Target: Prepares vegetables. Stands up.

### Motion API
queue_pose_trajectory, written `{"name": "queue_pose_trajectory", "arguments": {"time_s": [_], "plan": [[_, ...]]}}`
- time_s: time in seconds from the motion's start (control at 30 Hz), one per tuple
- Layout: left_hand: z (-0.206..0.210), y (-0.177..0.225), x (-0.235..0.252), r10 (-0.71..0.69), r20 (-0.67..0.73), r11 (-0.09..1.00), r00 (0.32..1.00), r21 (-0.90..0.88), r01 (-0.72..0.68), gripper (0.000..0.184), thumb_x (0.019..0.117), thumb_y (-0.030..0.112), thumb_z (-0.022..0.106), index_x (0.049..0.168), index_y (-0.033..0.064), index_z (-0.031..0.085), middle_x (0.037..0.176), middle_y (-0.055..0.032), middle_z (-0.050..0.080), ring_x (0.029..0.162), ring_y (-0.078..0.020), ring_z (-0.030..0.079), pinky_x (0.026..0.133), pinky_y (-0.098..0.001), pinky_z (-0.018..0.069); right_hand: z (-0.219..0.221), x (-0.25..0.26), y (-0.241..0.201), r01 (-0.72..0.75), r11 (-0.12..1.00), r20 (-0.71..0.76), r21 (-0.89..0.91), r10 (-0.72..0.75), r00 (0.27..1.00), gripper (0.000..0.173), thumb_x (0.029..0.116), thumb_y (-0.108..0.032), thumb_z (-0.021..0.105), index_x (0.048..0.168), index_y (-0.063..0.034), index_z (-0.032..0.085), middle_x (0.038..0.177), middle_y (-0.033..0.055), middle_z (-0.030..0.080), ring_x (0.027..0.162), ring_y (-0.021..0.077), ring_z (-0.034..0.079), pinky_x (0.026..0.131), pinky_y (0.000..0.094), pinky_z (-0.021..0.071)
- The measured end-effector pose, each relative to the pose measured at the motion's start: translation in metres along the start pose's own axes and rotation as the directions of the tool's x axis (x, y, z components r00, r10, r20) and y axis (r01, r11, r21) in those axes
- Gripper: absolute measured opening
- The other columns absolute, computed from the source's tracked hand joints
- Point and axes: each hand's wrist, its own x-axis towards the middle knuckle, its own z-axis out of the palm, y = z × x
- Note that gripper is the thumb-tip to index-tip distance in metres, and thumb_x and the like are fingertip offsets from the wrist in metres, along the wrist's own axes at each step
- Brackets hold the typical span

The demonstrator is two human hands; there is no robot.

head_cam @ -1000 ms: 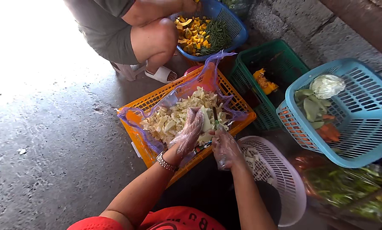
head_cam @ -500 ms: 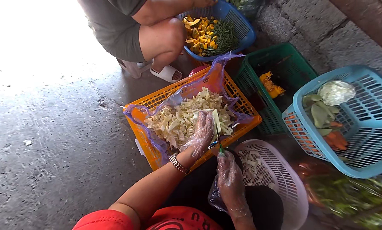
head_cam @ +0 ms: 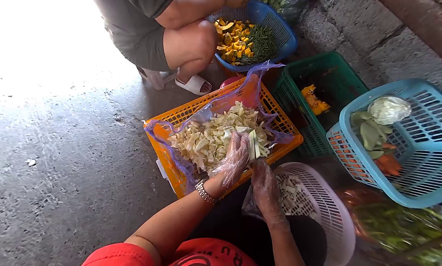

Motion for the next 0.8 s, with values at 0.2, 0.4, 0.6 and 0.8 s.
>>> {"name": "queue_pose_trajectory", "arguments": {"time_s": [0.2,0.4,0.6,0.8], "plan": [[0.002,0.003,-0.006,0.028,-0.018,0.999,0.999,-0.02,-0.029,0.027,0.1108,0.017,0.035,0.126,-0.0006,0.049,0.095,-0.004,0.054,0.076,-0.003,0.054,0.07,-0.0188,0.0472,-0.008,0.044,0.006,-0.355,0.916,0.312,0.189,0.287,0.906,0.037,0.111,-0.014,0.033,0.135,0.005,0.054,0.125,0.0167,0.06,0.111,0.0146,0.057,0.098,0.0295,0.0454],[-0.01,-0.005,0.012,0.035,-0.064,0.999,0.997,-0.003,-0.035,0.035,0.112,0.026,0.03,0.134,0.0032,0.046,0.101,-0.0071,0.055,0.084,-0.0082,0.055,0.074,-0.0249,0.0487,-0.012,0.018,0.008,-0.272,0.923,0.23,0.273,0.212,0.95,0.047,0.1119,-0.022,0.024,0.125,0.0058,0.059,0.096,0.007,0.061,0.075,0.007,0.052,0.072,0.0249,0.0465],[-0.006,-0.013,0.021,0.037,-0.049,0.997,0.998,-0.066,-0.04,0.031,0.1115,0.03,0.032,0.131,0.0081,0.044,0.093,-0.0025,0.052,0.076,-0.0066,0.054,0.068,-0.0245,0.0481,-0.002,-0.032,0.005,0.039,0.977,0.028,0.208,-0.046,0.999,0.044,0.1089,-0.028,0.038,0.118,0.0071,0.063,0.072,0.0007,0.054,0.06,0.0029,0.049,0.059,0.0207,0.0461],[-0.012,-0.008,0.029,0.102,-0.05,0.994,0.994,0.033,-0.1,0.036,0.1111,0.034,0.031,0.134,0.0095,0.043,0.098,-0.005,0.053,0.078,-0.0092,0.053,0.069,-0.0277,0.0472,-0.02,0.011,0.01,-0.138,0.837,0.145,0.529,0.071,0.987,0.046,0.1095,-0.027,0.022,0.114,-0.0002,0.059,0.069,-0.0099,0.047,0.053,-0.0036,0.04,0.051,0.0145,0.0388]]}}
